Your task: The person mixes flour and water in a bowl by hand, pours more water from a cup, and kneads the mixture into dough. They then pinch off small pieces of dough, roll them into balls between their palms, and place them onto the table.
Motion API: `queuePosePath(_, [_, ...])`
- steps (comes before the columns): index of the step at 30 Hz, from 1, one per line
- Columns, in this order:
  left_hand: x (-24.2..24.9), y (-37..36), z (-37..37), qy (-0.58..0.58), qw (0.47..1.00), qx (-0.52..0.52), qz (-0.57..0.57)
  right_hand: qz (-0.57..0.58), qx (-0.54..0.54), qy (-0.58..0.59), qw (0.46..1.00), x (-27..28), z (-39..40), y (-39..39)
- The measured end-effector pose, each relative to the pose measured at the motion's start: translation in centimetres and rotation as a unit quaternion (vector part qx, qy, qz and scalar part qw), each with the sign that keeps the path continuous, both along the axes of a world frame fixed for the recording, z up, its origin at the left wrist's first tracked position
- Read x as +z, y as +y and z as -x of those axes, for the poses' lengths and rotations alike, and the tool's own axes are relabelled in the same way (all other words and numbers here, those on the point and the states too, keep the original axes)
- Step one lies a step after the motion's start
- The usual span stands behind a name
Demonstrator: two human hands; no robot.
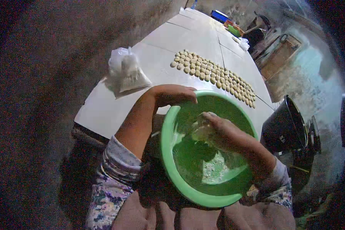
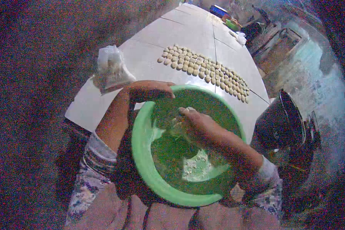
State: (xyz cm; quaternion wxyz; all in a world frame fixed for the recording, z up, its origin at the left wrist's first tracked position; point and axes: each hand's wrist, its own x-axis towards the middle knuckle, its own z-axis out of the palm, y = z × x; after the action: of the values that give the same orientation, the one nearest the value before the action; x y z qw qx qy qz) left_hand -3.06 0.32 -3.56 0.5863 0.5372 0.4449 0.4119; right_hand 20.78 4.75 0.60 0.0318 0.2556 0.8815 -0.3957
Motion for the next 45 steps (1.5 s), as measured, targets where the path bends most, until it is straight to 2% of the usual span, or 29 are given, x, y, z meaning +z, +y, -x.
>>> queuePosePath(1, [0.3,0.0,0.0,-0.002,1.000,0.002,0.003,0.203,-0.199,-0.040,0.958,4.1,1.8,-2.7])
queuePosePath(2, [0.4,-0.3,-0.1,0.000,1.000,0.002,0.001,0.204,-0.199,-0.036,0.958,4.0,1.3,-2.2])
queuePosePath(4, [1.0,-0.5,-0.2,0.000,1.000,0.000,-0.006,0.065,-0.014,-0.017,0.998,3.9,0.0,-0.7])
queuePosePath(5, [1.2,-0.9,-0.4,0.000,1.000,-0.007,-0.016,-0.144,0.108,-0.060,0.982,4.3,-0.5,-0.2])
queuePosePath(6, [3.0,-3.3,-1.9,0.007,1.000,-0.010,-0.017,-0.145,0.105,-0.053,0.982,4.5,-0.8,-0.2])
queuePosePath(8, [8.0,-10.1,-6.0,0.136,0.929,0.226,-0.258,-0.139,0.086,-0.003,0.987,4.4,-1.4,0.2])
queuePosePath(9, [8.7,-10.0,-6.7,0.050,0.957,0.228,-0.172,0.213,-0.138,0.015,0.967,4.1,-1.2,0.5])
queuePosePath(12, [9.0,-9.6,-7.5,0.007,0.958,0.238,-0.157,0.185,-0.089,0.060,0.977,4.7,-1.3,1.2])
queuePosePath(13, [9.4,-9.8,-8.3,0.004,0.956,0.261,-0.134,0.293,-0.202,0.076,0.931,6.8,-1.2,-0.7])
queuePosePath(14, [9.2,-9.5,-8.6,0.016,0.958,0.252,-0.137,0.295,-0.205,0.091,0.929,7.0,-1.4,-0.8])
queuePosePath(15, [8.5,-9.0,-8.6,-0.045,0.958,0.260,-0.113,0.074,-0.125,0.100,0.984,7.0,-1.7,-0.5])
queuePosePath(16, [8.7,-8.9,-9.0,-0.107,0.953,0.268,-0.090,-0.157,-0.042,0.100,0.982,6.7,-2.0,-0.1])
queuePosePath(17, [9.1,-9.2,-9.8,-0.032,0.950,0.283,-0.125,-0.329,-0.018,0.116,0.937,5.4,-2.0,0.8])
queuePosePath(18, [10.5,-9.7,-10.9,-0.064,0.953,0.285,-0.081,-0.336,-0.022,0.125,0.933,5.4,-2.1,1.1])
queuePosePath(20, [9.0,-9.2,-9.9,0.019,0.954,0.283,-0.095,-0.378,0.003,0.033,0.925,5.1,-2.1,1.7])
queuePosePath(22, [2.8,-2.5,-2.8,0.098,0.979,0.181,-0.007,-0.311,-0.004,0.140,0.940,2.2,-3.4,3.6])
queuePosePath(24, [0.8,-0.1,-0.4,0.145,0.981,0.124,0.026,-0.395,0.020,0.027,0.918,2.3,-4.7,3.2])
queuePosePath(26, [4.1,-4.2,-3.7,0.317,0.906,0.279,-0.012,-0.398,0.020,0.004,0.917,2.6,-5.9,1.9])
queuePosePath(28, [4.7,-6.1,-5.5,0.347,0.889,0.294,-0.043,-0.396,0.013,-0.019,0.918,2.6,-6.7,0.8])
queuePosePath(30, [3.7,-8.0,-8.0,0.441,0.816,0.319,-0.195,-0.350,0.015,0.001,0.937,2.9,-7.4,0.5])
queuePosePath(33, [2.1,-9.2,-11.5,0.486,0.788,0.315,-0.210,-0.422,0.002,0.132,0.897,0.9,-7.6,1.8])
queuePosePath(34, [2.1,-9.7,-12.4,0.536,0.756,0.312,-0.211,-0.422,0.000,0.134,0.897,0.6,-7.4,2.4])
queuePosePath(35, [2.4,-10.0,-12.5,0.491,0.790,0.293,-0.222,-0.265,-0.054,0.114,0.956,0.5,-7.2,3.2])
queuePosePath(37, [3.7,-10.8,-13.4,0.505,0.802,0.277,-0.159,0.039,-0.095,0.070,0.992,1.8,-7.9,2.3])
queuePosePath(40, [3.8,-10.7,-13.2,0.492,0.833,0.245,-0.066,0.088,-0.009,0.158,0.983,-2.9,-7.9,6.4])
queuePosePath(41, [4.1,-10.7,-13.4,0.499,0.828,0.244,-0.083,0.034,0.099,0.147,0.984,-3.4,-7.8,7.7])
queuePosePath(42, [4.2,-10.8,-13.6,0.506,0.822,0.242,-0.098,0.034,0.102,0.149,0.983,-2.0,-8.4,6.4])
queuePosePath(44, [4.5,-10.9,-13.7,0.494,0.830,0.244,-0.093,0.031,-0.033,0.066,0.997,1.9,-10.3,2.5])
queuePosePath(45, [4.7,-10.8,-13.7,0.479,0.838,0.244,-0.089,-0.096,0.221,0.207,0.948,-6.1,-7.5,11.5])
